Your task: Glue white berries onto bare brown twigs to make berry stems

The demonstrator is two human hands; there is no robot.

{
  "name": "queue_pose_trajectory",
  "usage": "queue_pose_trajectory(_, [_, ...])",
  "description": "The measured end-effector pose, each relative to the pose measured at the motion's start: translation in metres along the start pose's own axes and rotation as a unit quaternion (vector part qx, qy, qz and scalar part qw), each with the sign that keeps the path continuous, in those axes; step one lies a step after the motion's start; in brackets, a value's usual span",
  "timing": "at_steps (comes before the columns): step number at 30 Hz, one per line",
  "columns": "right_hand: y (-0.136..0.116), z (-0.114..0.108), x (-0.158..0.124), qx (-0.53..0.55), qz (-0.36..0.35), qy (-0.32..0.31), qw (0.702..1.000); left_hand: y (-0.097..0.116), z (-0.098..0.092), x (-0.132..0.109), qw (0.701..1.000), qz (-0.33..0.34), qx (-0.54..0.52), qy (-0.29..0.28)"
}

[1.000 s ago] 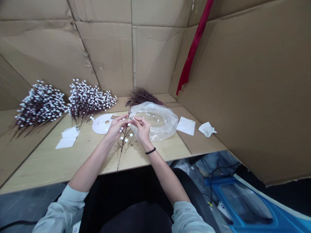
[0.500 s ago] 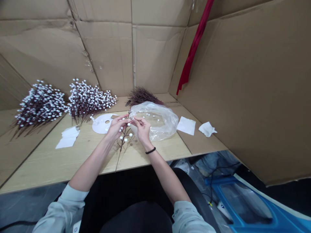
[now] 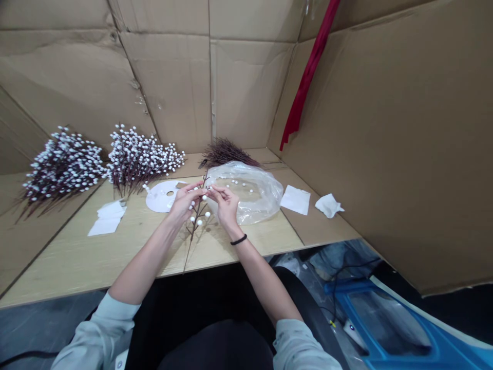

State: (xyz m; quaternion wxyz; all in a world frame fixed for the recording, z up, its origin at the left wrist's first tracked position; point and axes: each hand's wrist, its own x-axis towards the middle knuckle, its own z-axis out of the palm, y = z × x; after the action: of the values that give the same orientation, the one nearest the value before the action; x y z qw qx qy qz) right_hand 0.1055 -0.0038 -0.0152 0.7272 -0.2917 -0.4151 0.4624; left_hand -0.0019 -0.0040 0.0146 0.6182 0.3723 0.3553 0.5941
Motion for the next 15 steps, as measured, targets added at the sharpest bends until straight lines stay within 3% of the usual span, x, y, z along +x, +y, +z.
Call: queue_pose_trajectory(15, [0.0019,0.0058,-0.0019,-0.008,0.005,-0.001,1.000,0.0050,0.0003,0.0000,0.999,-0.003,-0.032,0.013])
